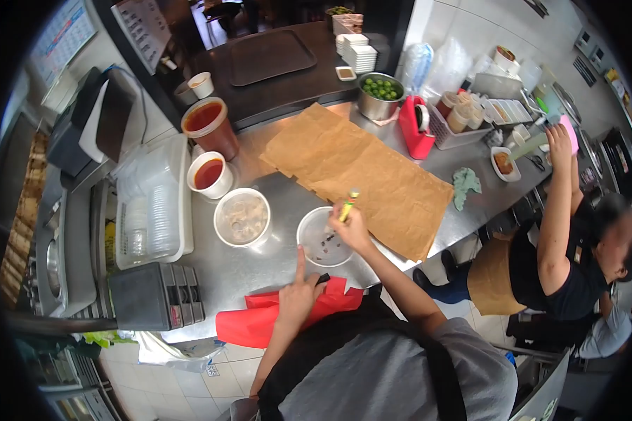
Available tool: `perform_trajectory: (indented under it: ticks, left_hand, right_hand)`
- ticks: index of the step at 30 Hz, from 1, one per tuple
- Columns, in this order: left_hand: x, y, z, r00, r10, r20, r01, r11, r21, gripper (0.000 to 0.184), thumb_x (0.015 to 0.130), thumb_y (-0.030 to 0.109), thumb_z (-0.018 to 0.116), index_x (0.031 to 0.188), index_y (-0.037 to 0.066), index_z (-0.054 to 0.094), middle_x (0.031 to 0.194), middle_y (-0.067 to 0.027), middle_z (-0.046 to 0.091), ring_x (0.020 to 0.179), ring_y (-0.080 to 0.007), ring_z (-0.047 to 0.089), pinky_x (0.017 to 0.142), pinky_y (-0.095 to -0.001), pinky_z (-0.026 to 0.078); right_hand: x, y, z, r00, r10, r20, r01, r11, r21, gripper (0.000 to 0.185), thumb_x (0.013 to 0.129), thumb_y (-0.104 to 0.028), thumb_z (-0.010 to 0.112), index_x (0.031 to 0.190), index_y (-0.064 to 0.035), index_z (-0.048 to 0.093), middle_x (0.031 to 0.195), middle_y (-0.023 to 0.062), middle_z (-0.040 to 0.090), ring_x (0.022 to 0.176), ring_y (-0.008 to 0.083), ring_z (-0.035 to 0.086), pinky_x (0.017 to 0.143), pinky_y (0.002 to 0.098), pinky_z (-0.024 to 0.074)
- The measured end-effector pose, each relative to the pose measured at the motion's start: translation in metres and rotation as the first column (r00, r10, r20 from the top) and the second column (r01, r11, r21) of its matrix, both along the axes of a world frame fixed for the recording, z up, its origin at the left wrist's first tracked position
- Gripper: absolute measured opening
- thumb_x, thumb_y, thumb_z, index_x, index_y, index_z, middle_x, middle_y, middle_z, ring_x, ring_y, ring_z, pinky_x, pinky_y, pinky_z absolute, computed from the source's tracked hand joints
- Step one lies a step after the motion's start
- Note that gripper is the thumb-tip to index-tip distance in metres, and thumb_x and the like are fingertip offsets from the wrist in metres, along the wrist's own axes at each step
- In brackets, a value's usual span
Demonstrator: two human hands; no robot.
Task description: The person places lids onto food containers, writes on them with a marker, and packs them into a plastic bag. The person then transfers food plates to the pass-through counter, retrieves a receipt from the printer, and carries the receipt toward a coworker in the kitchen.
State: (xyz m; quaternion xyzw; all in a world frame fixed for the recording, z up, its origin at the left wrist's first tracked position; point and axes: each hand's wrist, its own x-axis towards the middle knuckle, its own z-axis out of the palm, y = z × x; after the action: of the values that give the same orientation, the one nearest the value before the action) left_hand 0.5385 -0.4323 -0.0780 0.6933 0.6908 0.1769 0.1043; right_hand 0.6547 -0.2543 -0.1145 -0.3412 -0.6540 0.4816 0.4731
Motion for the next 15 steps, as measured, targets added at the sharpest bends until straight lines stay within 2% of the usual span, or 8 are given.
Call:
perform_trajectory:
  ticks: [1, 2, 6, 11, 13, 15]
  left_hand:
    - [-0.010, -0.001, 0.009, 1.000, 0.026, 0.005, -0.026, 0.997, 0.076, 0.020, 0.073, 0.025, 0.069, 0.081, 0.008, 0.062, 0.145, -0.0203, 0.015, 0.055, -0.0284, 0.063, 0.044, -0.0367, 0.050]
    - [-0.020, 0.000, 0.020, 0.997, 0.080, -0.001, -0.080, 0.994, 0.078, 0.018, 0.073, 0.022, 0.069, 0.082, 0.008, 0.062, 0.145, -0.0206, 0.015, 0.056, -0.0302, 0.063, 0.045, -0.0375, 0.050]
    - [-0.064, 0.010, 0.023, 0.964, 0.263, -0.029, -0.259, 0.960, 0.107, 0.015, 0.074, 0.019, 0.068, 0.079, 0.007, 0.061, 0.145, -0.0195, 0.017, 0.053, -0.0315, 0.062, 0.045, -0.0377, 0.049]
    - [-0.062, 0.002, 0.004, 0.956, 0.278, -0.092, -0.265, 0.955, 0.134, 0.018, 0.073, 0.021, 0.069, 0.078, 0.006, 0.060, 0.143, -0.0203, 0.021, 0.052, -0.0311, 0.062, 0.045, -0.0373, 0.049]
    - [-0.050, -0.002, 0.006, 0.945, 0.327, -0.011, -0.327, 0.945, 0.026, 0.017, 0.073, 0.022, 0.069, 0.083, 0.009, 0.063, 0.144, -0.0168, 0.022, 0.062, -0.0339, 0.064, 0.051, -0.0398, 0.052]
    - [-0.041, -0.005, 0.004, 0.947, 0.320, 0.004, -0.320, 0.946, 0.052, 0.018, 0.073, 0.024, 0.069, 0.083, 0.010, 0.064, 0.143, -0.0186, 0.022, 0.062, -0.0328, 0.064, 0.051, -0.0389, 0.052]
  right_hand:
    - [-0.004, 0.003, -0.001, 0.990, -0.031, -0.137, 0.034, 0.999, 0.019, 0.015, 0.073, -0.001, 0.059, 0.070, -0.0058, 0.045, 0.061, -0.0003, 0.045, 0.058, 0.0093, 0.045, 0.054, 0.0255, 0.0380]
    - [-0.004, 0.002, 0.008, 0.984, -0.013, -0.178, 0.004, 0.998, -0.056, 0.019, 0.076, -0.001, 0.059, 0.069, -0.0072, 0.043, 0.063, -0.0038, 0.041, 0.060, 0.0058, 0.040, 0.053, 0.0228, 0.0337]
    - [-0.024, 0.002, 0.039, 0.979, 0.100, -0.176, -0.121, 0.986, -0.111, 0.025, 0.077, -0.001, 0.061, 0.067, -0.0082, 0.040, 0.061, -0.0046, 0.039, 0.057, 0.0038, 0.038, 0.051, 0.0212, 0.0309]
    - [-0.082, -0.001, 0.059, 0.939, 0.210, -0.273, -0.262, 0.950, -0.170, 0.025, 0.076, -0.002, 0.063, 0.066, -0.0083, 0.041, 0.060, -0.0043, 0.041, 0.052, 0.0037, 0.039, 0.047, 0.0207, 0.0314]
    - [-0.107, 0.000, 0.052, 0.926, 0.297, -0.232, -0.325, 0.941, -0.093, 0.026, 0.076, -0.004, 0.065, 0.066, -0.0082, 0.041, 0.059, -0.0047, 0.041, 0.051, 0.0030, 0.041, 0.046, 0.0206, 0.0319]
    - [-0.124, -0.004, 0.048, 0.909, 0.348, -0.231, -0.377, 0.921, -0.095, 0.026, 0.075, -0.005, 0.065, 0.066, -0.0080, 0.042, 0.058, -0.0050, 0.041, 0.050, 0.0026, 0.040, 0.045, 0.0205, 0.0314]
